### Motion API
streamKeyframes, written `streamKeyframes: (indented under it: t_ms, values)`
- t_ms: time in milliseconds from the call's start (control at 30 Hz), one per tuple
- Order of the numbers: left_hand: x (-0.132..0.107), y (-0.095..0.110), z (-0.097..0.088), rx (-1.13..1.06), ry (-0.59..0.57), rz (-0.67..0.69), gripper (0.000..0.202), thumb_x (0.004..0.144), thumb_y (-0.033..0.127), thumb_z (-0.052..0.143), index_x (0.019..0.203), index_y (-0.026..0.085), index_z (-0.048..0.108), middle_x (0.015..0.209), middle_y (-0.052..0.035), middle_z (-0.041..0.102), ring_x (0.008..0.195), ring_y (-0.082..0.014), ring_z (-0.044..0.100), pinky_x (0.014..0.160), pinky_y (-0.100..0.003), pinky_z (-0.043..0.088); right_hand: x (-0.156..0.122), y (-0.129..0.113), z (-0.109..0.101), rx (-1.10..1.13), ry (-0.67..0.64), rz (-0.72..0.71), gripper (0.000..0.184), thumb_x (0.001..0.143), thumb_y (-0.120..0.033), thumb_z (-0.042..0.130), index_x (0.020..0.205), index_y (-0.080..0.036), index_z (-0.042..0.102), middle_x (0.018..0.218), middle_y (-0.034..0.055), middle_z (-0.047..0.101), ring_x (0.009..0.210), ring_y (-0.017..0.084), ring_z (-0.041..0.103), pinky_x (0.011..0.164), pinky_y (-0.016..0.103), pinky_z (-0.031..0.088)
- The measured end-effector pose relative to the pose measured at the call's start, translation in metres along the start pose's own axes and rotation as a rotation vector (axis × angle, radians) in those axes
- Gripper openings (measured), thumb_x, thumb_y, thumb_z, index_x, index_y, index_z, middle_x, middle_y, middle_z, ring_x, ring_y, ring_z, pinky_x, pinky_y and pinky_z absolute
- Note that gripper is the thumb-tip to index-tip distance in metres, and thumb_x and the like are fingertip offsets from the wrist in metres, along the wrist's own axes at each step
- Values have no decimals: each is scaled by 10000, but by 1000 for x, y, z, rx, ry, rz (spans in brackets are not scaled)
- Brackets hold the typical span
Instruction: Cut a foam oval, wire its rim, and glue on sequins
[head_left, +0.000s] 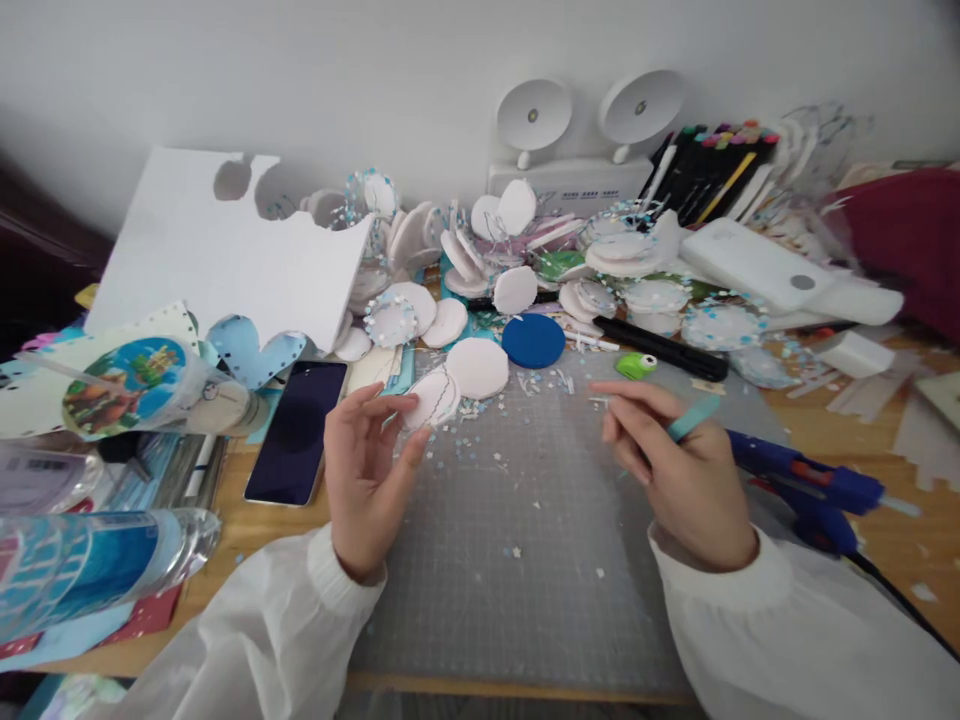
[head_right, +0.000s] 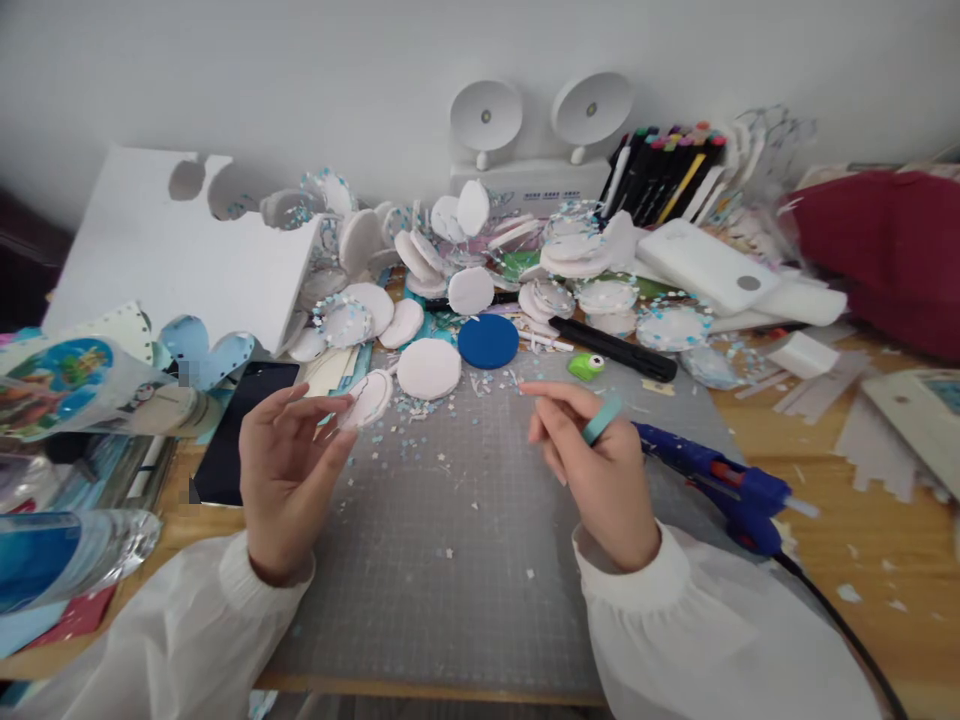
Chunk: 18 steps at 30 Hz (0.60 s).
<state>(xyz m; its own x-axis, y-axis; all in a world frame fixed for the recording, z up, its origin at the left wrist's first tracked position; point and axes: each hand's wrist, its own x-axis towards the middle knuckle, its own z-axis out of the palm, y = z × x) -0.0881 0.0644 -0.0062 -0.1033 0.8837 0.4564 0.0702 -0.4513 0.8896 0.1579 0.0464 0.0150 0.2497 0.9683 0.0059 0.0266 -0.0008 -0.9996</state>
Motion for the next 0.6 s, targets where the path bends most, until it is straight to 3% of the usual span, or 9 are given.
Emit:
streamKeyframes:
  t_ms: [100, 167, 267, 300, 433, 600]
  values:
    - [-1, 0, 1, -5, -40, -4, 572, 766, 91, 695, 1251, 255, 438, 1050, -44, 582, 1036, -167, 615, 954, -367, 518, -3, -3, 2, 71, 3, -9, 193, 879, -293, 535, 991, -240, 683, 843, 17, 602, 435, 46, 399, 364, 218, 222]
    - [-1, 0, 2, -17, -68, -12, 615, 763, 76, 690, 1281, 264, 415, 1068, -45, 563, 1028, -165, 617, 949, -359, 521, -1, -1, 1, 162, -11, 31, 214, 881, -316, 506, 938, -232, 694, 897, 38, 616, 537, 86, 492, 384, 210, 299]
    - [-2, 1, 3, -38, -108, -29, 660, 754, 56, 687, 1306, 273, 398, 1106, -49, 536, 1042, -165, 615, 958, -348, 516, 4, 7, -2, 216, -25, 15, 321, 905, -395, 441, 806, -218, 690, 881, 50, 627, 756, 149, 571, 604, 253, 474]
    - [-3, 1, 4, -42, -118, -31, 664, 750, 50, 688, 1306, 273, 400, 1117, -50, 530, 1049, -165, 613, 964, -347, 511, 5, 10, -3, 177, -21, 3, 369, 918, -424, 418, 759, -216, 678, 831, 44, 621, 751, 149, 564, 639, 259, 476]
    - [-6, 2, 5, -30, -138, -27, 643, 742, 43, 691, 1279, 272, 421, 1129, -51, 521, 1043, -163, 610, 969, -358, 504, 5, 15, -3, -19, -63, -3, 437, 941, -478, 396, 677, -209, 616, 622, 4, 537, 547, 115, 476, 497, 239, 391]
    - [-9, 3, 3, 16, -175, -80, 569, 779, 77, 669, 1260, 257, 422, 1036, -37, 554, 1032, -173, 609, 962, -388, 503, 2, 12, 3, -238, -172, -117, 189, 891, -366, 547, 798, -214, 611, 694, 0, 607, 663, 130, 582, 613, 241, 468]
